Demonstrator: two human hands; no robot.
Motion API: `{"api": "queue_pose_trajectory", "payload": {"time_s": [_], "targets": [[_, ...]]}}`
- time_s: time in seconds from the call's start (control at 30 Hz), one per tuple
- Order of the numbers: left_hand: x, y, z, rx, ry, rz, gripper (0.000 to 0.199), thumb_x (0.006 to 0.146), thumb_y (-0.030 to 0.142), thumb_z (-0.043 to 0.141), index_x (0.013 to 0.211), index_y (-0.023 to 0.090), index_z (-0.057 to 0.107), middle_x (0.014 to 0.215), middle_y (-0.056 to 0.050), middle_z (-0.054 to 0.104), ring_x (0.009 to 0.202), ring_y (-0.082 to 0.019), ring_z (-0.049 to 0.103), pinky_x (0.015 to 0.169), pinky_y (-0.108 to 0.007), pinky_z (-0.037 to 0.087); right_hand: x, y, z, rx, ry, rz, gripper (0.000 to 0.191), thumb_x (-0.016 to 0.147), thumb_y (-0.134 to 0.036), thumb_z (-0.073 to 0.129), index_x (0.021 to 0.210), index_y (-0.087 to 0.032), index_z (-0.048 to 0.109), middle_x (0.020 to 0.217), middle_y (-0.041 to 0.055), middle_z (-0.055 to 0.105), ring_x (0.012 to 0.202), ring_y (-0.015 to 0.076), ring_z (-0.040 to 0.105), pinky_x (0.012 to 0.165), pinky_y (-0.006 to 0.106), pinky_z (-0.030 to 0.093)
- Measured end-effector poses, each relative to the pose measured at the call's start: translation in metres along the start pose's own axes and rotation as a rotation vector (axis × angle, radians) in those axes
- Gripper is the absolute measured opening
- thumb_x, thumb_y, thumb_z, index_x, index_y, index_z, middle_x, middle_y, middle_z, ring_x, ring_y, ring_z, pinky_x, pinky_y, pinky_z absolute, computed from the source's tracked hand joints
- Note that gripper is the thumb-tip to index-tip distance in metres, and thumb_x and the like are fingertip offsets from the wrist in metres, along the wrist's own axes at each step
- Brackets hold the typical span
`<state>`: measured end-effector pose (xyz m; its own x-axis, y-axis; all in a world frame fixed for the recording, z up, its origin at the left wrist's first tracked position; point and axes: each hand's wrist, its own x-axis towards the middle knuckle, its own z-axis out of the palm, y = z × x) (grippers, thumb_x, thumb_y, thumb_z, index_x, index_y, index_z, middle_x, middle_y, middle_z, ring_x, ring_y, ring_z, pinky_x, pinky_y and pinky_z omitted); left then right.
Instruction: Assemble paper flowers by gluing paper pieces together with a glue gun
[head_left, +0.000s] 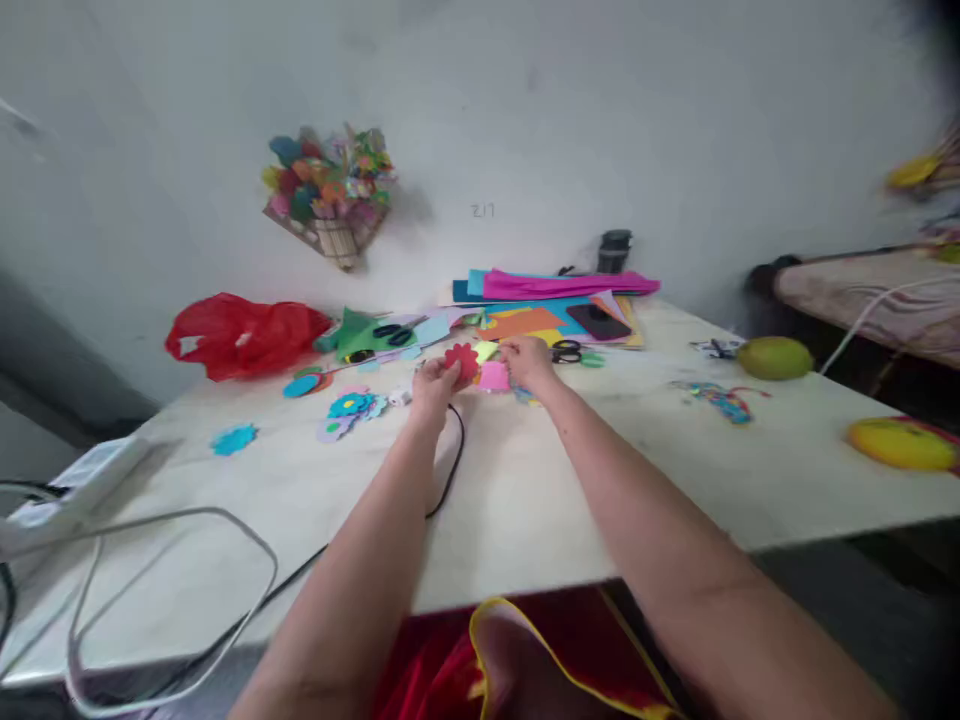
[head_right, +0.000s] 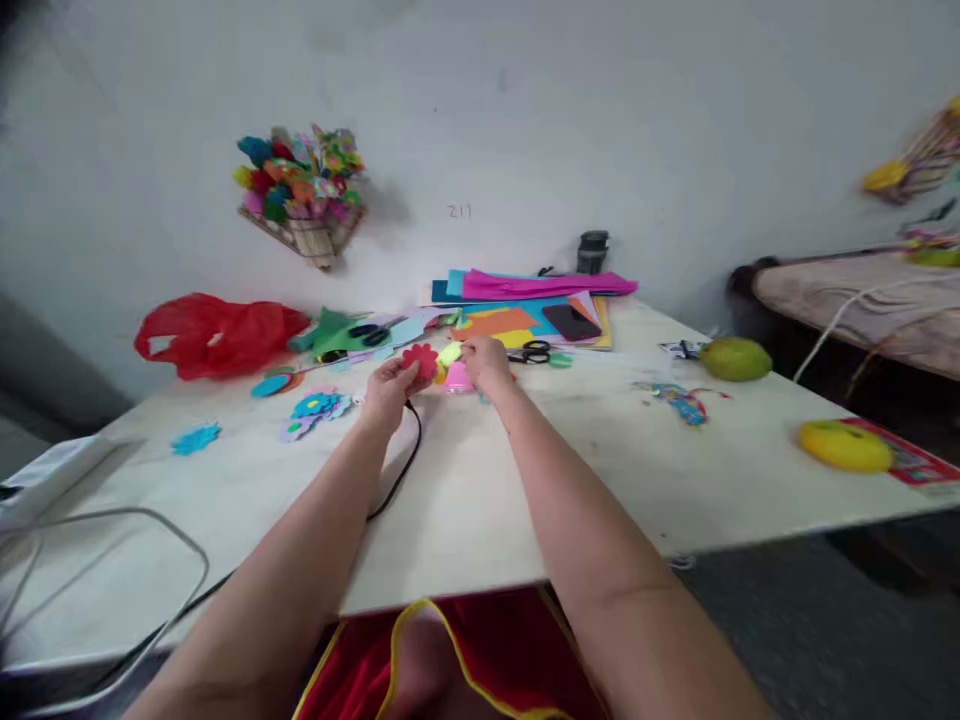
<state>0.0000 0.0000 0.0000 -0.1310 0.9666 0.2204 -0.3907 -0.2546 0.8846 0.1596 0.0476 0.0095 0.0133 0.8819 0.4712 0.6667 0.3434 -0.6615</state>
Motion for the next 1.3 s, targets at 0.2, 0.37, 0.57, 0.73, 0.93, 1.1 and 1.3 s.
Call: {"api": "queue_pose_trajectory", "payload": {"time_s": [0.2, 0.37, 0.57, 0.73, 0.93, 1.1, 1.3], "targets": [[0.002, -0.001, -0.003, 0.038, -0.003, 0.003, 0.039, 0.05, 0.035, 0.084, 0.074, 0.012, 0.063, 0.071, -0.005, 0.069, 0.067, -0.017, 0.067, 0.073, -0.034, 0.056, 0.0, -0.003, 0.006, 0.072, -0.059, 0.058, 0.024, 0.082, -0.011, 0.05, 0.084, -0.015, 0.073, 0.069, 0.0031, 0.07, 0.059, 0.0124, 0.062, 0.061, 0.021, 0.046], [0.002, -0.001, -0.005, 0.073, -0.018, 0.01, 0.037, 0.055, 0.037, 0.082, 0.076, 0.012, 0.065, 0.072, -0.005, 0.069, 0.069, -0.018, 0.068, 0.073, -0.033, 0.056, -0.006, -0.011, -0.004, -0.005, -0.103, 0.056, 0.025, 0.082, -0.032, 0.058, 0.067, -0.016, 0.069, 0.059, 0.0027, 0.065, 0.058, 0.0141, 0.06, 0.06, 0.023, 0.045], [-0.001, 0.002, -0.004, 0.082, -0.021, 0.002, 0.035, 0.057, 0.036, 0.081, 0.076, 0.011, 0.065, 0.072, -0.006, 0.069, 0.07, -0.019, 0.068, 0.074, -0.035, 0.056, -0.008, -0.017, -0.011, -0.125, -0.055, 0.047, 0.009, 0.073, -0.025, 0.068, 0.076, -0.018, 0.072, 0.08, 0.0039, 0.072, 0.077, 0.0163, 0.064, 0.066, 0.022, 0.043], [0.0, 0.001, -0.004, 0.08, -0.009, -0.008, 0.036, 0.056, 0.037, 0.081, 0.074, 0.011, 0.064, 0.068, -0.005, 0.069, 0.067, -0.018, 0.068, 0.072, -0.034, 0.057, -0.008, -0.018, -0.012, -0.165, -0.083, 0.038, 0.028, 0.088, -0.027, 0.05, 0.074, -0.016, 0.072, 0.071, 0.0053, 0.071, 0.071, 0.0156, 0.063, 0.064, 0.023, 0.041], [0.0, 0.002, -0.003, 0.074, 0.0, -0.022, 0.037, 0.054, 0.036, 0.082, 0.074, 0.011, 0.064, 0.067, -0.005, 0.069, 0.064, -0.016, 0.067, 0.069, -0.032, 0.057, -0.008, -0.017, -0.01, -0.155, -0.075, 0.026, 0.036, 0.088, -0.042, 0.051, 0.075, -0.015, 0.071, 0.07, 0.0063, 0.07, 0.069, 0.016, 0.062, 0.061, 0.023, 0.04], [-0.001, 0.002, -0.003, 0.071, 0.0, -0.007, 0.037, 0.055, 0.036, 0.082, 0.074, 0.01, 0.065, 0.068, -0.005, 0.069, 0.065, -0.017, 0.067, 0.07, -0.033, 0.057, -0.007, -0.017, -0.011, -0.155, -0.102, 0.031, 0.013, 0.079, -0.02, 0.06, 0.079, -0.016, 0.073, 0.079, 0.0041, 0.072, 0.075, 0.015, 0.063, 0.066, 0.022, 0.04], [-0.001, 0.002, -0.003, 0.08, -0.011, -0.006, 0.036, 0.056, 0.037, 0.081, 0.075, 0.011, 0.065, 0.07, -0.006, 0.069, 0.07, -0.019, 0.068, 0.073, -0.034, 0.057, -0.009, -0.019, -0.013, -0.211, -0.046, 0.063, 0.036, 0.09, -0.038, 0.047, 0.077, -0.017, 0.073, 0.072, 0.0068, 0.071, 0.074, 0.017, 0.062, 0.062, 0.024, 0.039]]}}
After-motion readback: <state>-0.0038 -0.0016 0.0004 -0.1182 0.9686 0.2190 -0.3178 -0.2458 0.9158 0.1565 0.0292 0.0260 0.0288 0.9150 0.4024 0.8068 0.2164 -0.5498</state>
